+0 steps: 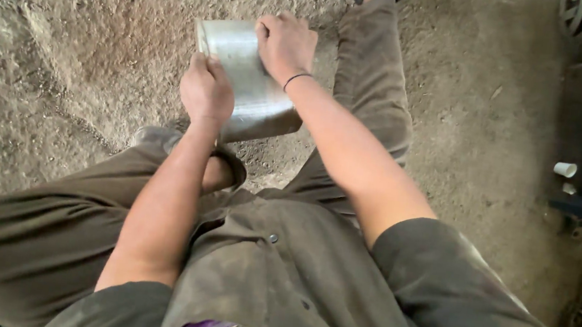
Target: The person sits on the ground and scrubs the exterior of a cylindrical metal can with a sanding block. They rotate the can to cover different areas and continue scrubbing until the end of the clip.
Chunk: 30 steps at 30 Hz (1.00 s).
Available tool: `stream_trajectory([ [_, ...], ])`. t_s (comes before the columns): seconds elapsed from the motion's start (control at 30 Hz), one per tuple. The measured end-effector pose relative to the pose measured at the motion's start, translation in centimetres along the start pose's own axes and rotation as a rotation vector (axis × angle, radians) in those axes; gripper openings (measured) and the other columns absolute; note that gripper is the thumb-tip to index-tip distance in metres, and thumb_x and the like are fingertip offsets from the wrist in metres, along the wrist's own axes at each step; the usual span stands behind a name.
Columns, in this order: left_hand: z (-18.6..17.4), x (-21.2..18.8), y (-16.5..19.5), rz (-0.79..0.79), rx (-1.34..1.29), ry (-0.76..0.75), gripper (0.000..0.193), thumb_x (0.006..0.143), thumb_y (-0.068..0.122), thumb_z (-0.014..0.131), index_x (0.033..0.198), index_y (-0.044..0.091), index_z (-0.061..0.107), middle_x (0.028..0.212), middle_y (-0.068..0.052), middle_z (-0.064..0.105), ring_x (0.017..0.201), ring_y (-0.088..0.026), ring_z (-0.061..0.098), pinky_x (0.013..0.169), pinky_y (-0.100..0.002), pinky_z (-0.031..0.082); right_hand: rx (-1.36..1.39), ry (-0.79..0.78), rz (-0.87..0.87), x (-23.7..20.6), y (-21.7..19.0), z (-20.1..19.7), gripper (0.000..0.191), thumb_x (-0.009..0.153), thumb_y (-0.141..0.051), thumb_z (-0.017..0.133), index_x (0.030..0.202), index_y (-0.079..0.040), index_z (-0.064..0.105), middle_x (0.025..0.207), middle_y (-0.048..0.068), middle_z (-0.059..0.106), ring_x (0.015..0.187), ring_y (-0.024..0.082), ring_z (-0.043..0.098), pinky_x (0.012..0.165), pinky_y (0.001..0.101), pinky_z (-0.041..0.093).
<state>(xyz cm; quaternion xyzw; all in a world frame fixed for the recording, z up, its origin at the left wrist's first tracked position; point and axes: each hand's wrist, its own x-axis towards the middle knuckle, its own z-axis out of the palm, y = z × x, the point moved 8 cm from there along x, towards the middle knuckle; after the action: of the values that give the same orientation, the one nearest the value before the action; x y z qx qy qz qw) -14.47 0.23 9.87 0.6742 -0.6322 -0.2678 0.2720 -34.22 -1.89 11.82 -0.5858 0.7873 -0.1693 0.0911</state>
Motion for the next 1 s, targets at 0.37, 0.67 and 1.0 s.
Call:
stream_trajectory([
  [0.37,0.7,0.1,-0.6,0.022,0.097,-0.089,0.030,0.104,0.030,0.051,0.096,0.003,0.063,0.080,-0.027,0.069,0.076,-0.050,0.066,0.071,-0.061,0.051,-0.060,0.188,-0.232,-8.5,-0.2,-1.9,0.035,0.084,-0.024,0.069,0.118,-0.029,0.075,0.115,0.003,0.068,0.113,0.031,0.061,0.095,0.0508,0.043],
  [0.67,0.3,-0.2,-0.4,-0.015,0.083,-0.059,0.032,0.103,0.033,0.052,0.093,0.006,0.062,0.082,-0.026,0.069,0.079,-0.050,0.066,0.071,-0.061,0.049,0.007,-0.010,-0.042,-1.0,0.9,0.0,0.012,0.100,-0.032,0.066,0.107,-0.025,0.074,0.116,0.003,0.068,0.110,0.031,0.062,0.091,0.0493,0.048],
  [1.0,-0.2,-0.4,0.0,0.142,0.139,-0.051,0.028,0.104,0.030,0.052,0.095,0.006,0.062,0.075,-0.022,0.069,0.068,-0.046,0.067,0.063,-0.058,0.051,-0.018,0.110,-0.097,-8.7,1.5,-2.1,0.021,0.101,-0.031,0.065,0.119,-0.026,0.073,0.117,0.008,0.065,0.113,0.035,0.057,0.097,0.0537,0.045],
])
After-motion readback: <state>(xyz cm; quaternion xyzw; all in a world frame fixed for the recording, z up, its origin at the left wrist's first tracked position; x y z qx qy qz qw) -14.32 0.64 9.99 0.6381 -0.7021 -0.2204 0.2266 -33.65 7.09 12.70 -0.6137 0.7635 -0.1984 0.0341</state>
